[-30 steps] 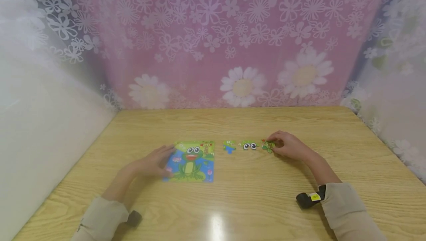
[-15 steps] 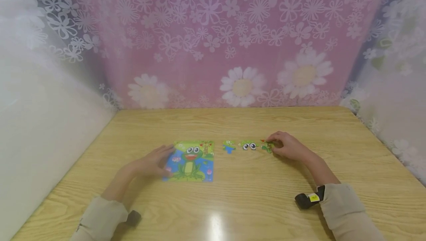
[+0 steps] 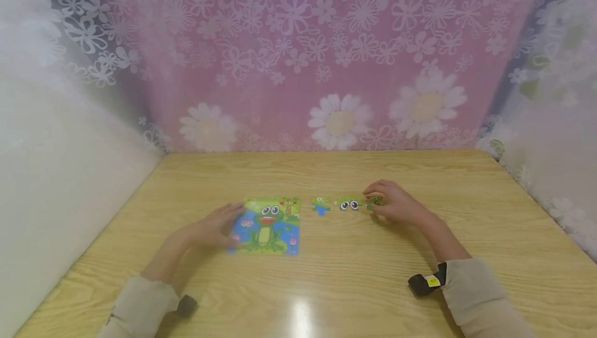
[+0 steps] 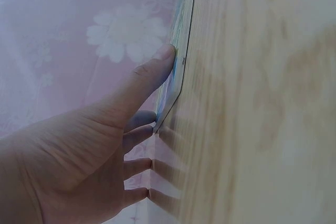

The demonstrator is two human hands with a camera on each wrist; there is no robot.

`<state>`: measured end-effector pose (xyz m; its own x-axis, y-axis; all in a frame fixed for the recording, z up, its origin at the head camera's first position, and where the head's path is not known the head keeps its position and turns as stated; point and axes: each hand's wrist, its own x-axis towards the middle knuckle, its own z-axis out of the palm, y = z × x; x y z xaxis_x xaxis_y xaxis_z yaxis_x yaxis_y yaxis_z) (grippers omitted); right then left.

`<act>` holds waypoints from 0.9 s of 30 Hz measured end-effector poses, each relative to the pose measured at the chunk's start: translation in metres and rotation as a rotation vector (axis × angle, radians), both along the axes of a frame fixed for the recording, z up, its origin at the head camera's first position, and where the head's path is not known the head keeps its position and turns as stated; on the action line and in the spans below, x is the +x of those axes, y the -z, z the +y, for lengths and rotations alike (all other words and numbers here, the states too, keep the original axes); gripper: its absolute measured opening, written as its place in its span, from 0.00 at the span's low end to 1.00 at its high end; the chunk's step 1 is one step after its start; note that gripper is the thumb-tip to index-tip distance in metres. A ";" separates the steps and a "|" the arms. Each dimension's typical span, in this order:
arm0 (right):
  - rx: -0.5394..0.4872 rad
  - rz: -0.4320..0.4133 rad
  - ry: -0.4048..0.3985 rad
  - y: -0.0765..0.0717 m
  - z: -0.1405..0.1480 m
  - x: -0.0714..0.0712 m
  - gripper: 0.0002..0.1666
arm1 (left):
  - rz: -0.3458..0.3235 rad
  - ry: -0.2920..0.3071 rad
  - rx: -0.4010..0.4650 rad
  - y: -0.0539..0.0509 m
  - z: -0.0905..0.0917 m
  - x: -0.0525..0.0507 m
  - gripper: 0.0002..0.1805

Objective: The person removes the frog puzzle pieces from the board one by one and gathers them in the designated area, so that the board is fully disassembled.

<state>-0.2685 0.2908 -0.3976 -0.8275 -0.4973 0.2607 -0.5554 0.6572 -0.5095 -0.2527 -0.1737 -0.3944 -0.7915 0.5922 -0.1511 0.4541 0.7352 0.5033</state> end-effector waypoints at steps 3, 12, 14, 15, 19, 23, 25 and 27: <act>-0.009 -0.016 -0.016 -0.006 -0.015 0.000 0.18 | 0.001 -0.002 -0.001 0.000 -0.001 0.000 0.51; 0.012 -0.027 -0.088 -0.010 -0.061 -0.011 0.17 | -0.008 -0.001 0.011 -0.002 -0.001 0.002 0.50; 0.030 -0.015 -0.107 -0.012 -0.073 -0.013 0.17 | -0.006 -0.005 0.018 -0.001 -0.001 0.001 0.49; 0.036 -0.016 -0.115 -0.013 -0.079 -0.014 0.17 | -0.005 -0.006 0.023 -0.001 -0.001 0.001 0.48; 0.044 -0.024 -0.161 -0.016 -0.102 -0.017 0.16 | 0.002 -0.007 0.033 0.000 -0.001 -0.001 0.48; 0.059 -0.033 -0.192 -0.018 -0.124 -0.020 0.17 | 0.025 -0.005 0.029 -0.001 -0.002 -0.001 0.48; 0.068 -0.039 -0.199 -0.020 -0.136 -0.020 0.17 | 0.033 -0.014 0.021 -0.002 -0.002 -0.001 0.48; 0.071 -0.052 -0.202 -0.021 -0.148 -0.020 0.17 | 0.034 -0.028 0.021 -0.002 -0.003 0.000 0.48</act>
